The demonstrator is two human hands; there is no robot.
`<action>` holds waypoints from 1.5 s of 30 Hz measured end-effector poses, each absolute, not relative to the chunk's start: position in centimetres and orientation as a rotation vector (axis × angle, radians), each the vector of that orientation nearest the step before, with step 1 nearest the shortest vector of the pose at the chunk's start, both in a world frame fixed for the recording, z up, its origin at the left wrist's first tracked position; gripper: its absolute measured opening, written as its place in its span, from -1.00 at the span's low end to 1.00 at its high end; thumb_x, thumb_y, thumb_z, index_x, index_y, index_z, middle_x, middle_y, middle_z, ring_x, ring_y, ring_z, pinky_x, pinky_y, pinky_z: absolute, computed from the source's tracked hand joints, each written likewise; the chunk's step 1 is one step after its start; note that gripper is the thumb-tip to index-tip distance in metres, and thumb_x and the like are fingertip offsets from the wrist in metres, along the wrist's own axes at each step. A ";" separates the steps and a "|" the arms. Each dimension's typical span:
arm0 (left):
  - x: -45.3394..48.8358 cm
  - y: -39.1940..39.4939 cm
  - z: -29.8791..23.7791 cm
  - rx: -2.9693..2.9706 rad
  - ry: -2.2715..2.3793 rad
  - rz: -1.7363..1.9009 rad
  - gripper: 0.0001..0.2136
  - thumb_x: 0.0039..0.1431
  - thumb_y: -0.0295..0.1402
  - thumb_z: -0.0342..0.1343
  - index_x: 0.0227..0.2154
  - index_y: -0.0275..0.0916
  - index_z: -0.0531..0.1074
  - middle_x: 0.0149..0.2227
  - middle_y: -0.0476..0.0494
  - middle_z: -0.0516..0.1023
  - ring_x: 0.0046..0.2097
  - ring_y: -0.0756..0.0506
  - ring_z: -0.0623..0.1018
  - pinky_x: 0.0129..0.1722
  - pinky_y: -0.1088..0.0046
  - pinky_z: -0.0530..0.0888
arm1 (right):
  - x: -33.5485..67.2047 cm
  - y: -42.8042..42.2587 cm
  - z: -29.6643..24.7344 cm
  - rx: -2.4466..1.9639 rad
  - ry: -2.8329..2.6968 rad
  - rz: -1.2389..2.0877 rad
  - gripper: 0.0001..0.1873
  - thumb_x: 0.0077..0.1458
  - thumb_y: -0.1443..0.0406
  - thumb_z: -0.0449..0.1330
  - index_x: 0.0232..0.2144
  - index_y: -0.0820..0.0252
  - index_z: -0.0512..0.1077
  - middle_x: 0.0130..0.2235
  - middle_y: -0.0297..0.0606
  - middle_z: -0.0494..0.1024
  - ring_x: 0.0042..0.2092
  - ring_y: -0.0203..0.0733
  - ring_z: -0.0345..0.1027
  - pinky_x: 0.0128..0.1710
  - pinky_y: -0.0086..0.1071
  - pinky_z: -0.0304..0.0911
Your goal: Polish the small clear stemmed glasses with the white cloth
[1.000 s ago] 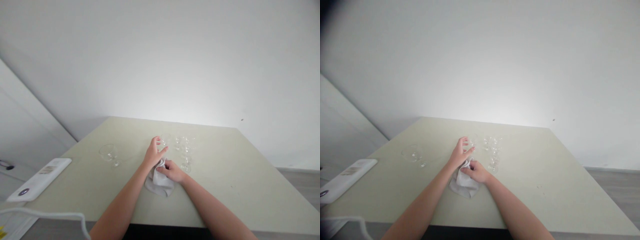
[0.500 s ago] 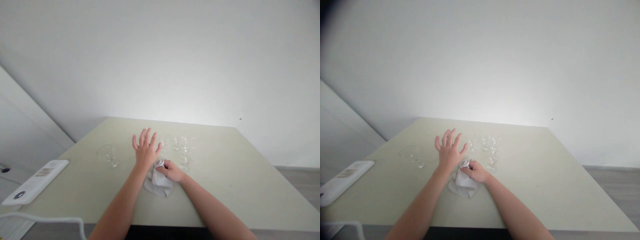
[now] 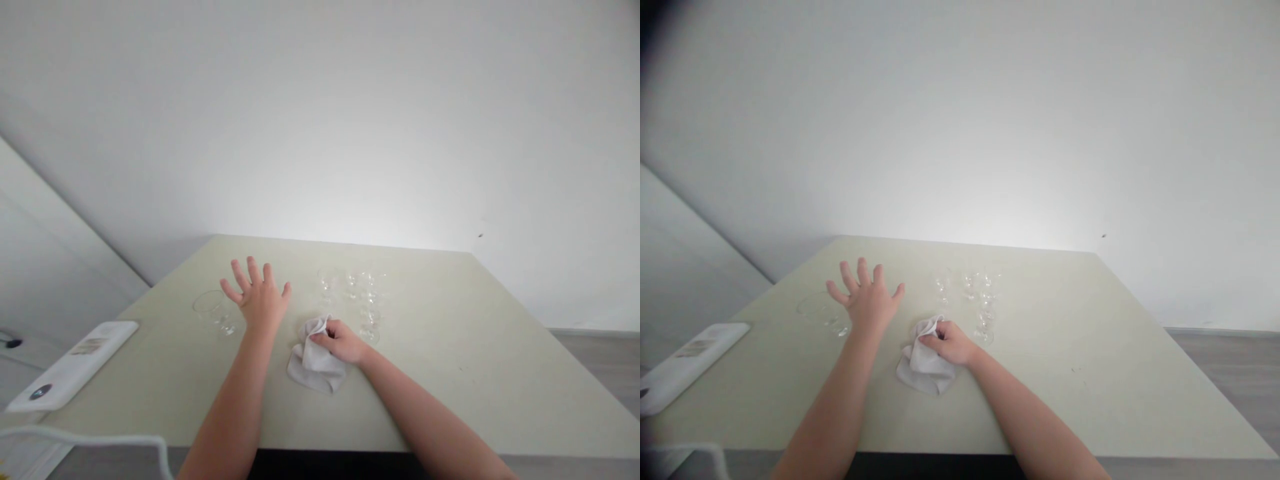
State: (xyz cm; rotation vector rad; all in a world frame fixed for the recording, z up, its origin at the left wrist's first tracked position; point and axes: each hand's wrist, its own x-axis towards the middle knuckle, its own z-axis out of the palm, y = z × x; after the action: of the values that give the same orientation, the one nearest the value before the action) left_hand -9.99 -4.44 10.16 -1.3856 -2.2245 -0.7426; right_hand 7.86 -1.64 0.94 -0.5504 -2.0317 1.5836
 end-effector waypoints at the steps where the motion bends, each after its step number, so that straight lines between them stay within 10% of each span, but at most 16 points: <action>1: -10.2 -4.5 10.3 -1.363 -2.242 -0.727 -0.50 0.09 -0.21 0.13 0.08 -0.30 0.28 0.32 -0.48 0.03 0.35 -0.46 -0.14 0.16 -0.27 -0.12 | 7.9 -1.7 0.9 -0.552 -2.031 1.581 -0.59 0.17 0.03 0.13 -0.51 0.24 0.28 -0.50 -0.41 0.23 -0.46 -0.37 0.09 -0.47 -0.49 0.05; 23: -13.0 -5.1 10.3 -1.247 -2.391 -0.456 -0.54 0.15 -0.10 -0.06 0.00 -0.30 0.34 -0.03 -0.45 0.43 0.02 -0.42 0.34 -0.09 0.04 0.25 | 7.9 -1.7 0.8 -0.569 -2.076 1.515 -0.64 0.17 0.08 0.13 -0.48 0.25 0.34 -0.48 -0.40 0.25 -0.41 -0.34 0.12 -0.43 -0.49 0.09; 45: -11.9 -3.7 9.8 -1.621 -2.086 -0.578 -0.71 0.23 -0.26 -0.04 -0.08 -0.27 0.40 -0.15 -0.30 0.52 -0.10 -0.27 0.41 -0.16 0.26 0.30 | 7.7 -1.6 0.7 -0.539 -2.096 1.451 -0.71 0.17 0.15 0.13 -0.48 0.24 0.33 -0.49 -0.41 0.23 -0.44 -0.35 0.10 -0.43 -0.48 0.07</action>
State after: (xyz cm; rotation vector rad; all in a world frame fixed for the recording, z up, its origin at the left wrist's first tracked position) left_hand -11.88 -3.72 9.77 -1.6212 -2.0856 -0.5775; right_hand 7.71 -1.58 0.72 -0.5389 -2.0965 1.4505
